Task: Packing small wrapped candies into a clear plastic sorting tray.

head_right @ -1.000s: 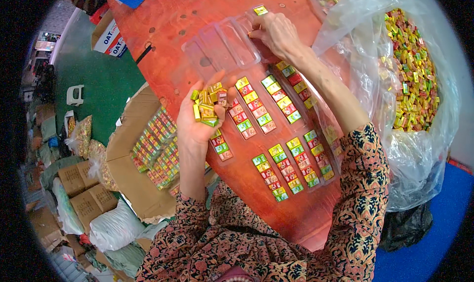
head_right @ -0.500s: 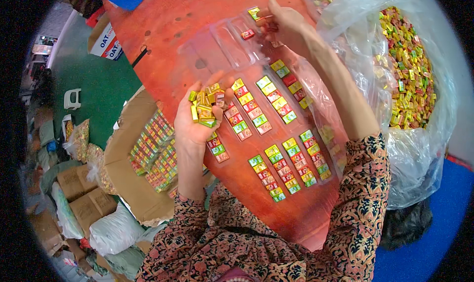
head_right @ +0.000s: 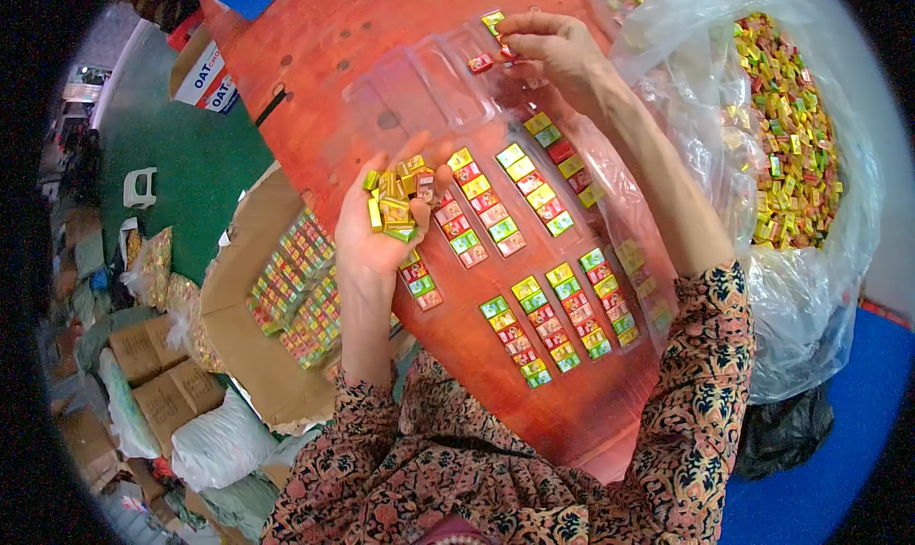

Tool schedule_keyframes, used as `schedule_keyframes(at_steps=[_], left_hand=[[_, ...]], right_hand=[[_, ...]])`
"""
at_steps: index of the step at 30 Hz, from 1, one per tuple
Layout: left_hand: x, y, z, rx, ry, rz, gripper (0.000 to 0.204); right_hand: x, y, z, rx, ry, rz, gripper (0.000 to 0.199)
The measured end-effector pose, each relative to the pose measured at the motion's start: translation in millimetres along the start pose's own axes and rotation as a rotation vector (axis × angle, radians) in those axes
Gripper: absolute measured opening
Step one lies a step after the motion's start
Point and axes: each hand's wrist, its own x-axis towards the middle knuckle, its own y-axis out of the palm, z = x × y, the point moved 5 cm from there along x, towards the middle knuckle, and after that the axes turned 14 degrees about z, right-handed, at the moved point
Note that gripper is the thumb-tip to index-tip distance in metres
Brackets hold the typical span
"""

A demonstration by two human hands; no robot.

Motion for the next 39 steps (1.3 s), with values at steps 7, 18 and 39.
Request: schedule_keyframes(at_steps=[7,18,39], left_hand=[[3.9,8.2,1.6,0.040,0.008,0.010,0.053],[6.5,-5.7,8.2,0.089,-0.080,-0.053,0.044],[5.8,-0.6,6.9,-0.013,-0.041,0.054,0.050]], right_hand=[[-16.9,52.5,17.6,-0.211,0.038,0.254,0.020],[-41.3,104.1,35.7,-0.900,-0.173,0.521,0.019],[14.8,22.5,-6.1,-1.252,-0.356,0.045,0.020]])
